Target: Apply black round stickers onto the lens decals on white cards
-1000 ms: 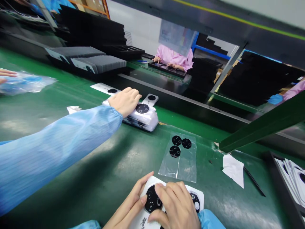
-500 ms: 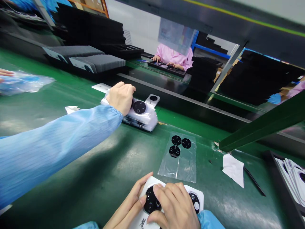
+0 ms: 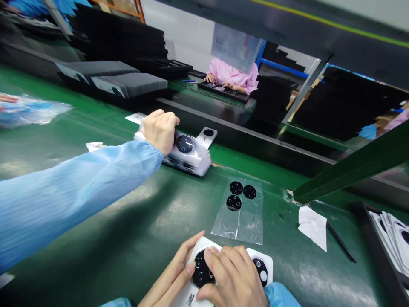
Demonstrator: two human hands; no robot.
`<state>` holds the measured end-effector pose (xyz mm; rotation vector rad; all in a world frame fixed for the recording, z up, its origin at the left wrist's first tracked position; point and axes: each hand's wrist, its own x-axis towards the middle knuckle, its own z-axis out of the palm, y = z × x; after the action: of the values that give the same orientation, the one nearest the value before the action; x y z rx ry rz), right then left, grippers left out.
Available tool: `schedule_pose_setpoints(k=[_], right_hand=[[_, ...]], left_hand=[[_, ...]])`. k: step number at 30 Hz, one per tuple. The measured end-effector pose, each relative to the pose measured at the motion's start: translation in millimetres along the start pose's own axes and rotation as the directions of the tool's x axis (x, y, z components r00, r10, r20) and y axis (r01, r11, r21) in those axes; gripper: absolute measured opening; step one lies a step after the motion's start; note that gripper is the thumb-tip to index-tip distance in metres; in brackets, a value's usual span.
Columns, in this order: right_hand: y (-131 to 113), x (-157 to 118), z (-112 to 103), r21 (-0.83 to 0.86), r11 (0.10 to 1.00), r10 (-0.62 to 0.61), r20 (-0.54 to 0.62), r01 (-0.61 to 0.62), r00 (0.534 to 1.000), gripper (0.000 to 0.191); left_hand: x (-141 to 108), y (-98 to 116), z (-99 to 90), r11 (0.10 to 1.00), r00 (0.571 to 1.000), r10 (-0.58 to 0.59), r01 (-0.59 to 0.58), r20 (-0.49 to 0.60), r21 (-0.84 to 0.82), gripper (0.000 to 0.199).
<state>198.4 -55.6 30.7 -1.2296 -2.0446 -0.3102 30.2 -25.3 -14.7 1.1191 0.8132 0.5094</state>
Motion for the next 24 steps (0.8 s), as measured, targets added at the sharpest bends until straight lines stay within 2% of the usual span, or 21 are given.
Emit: schedule_pose_setpoints(k=[17, 24], right_hand=[[0.7, -5.6, 0.1, -0.032, 0.999, -0.005, 0.053, 0.007, 0.999, 0.038], [0.8, -2.8, 0.3, -0.041, 0.999, -0.01, 0.035, 0.012, 0.999, 0.038]], left_hand=[[-1.2, 4.9, -0.2, 0.999, 0.999, -0.047, 0.047, -0.005, -0.018, 0.054], [0.1, 3.0, -3.4, 0.996, 0.996, -0.089, 0.089, 0.006, -0.018, 0.051]])
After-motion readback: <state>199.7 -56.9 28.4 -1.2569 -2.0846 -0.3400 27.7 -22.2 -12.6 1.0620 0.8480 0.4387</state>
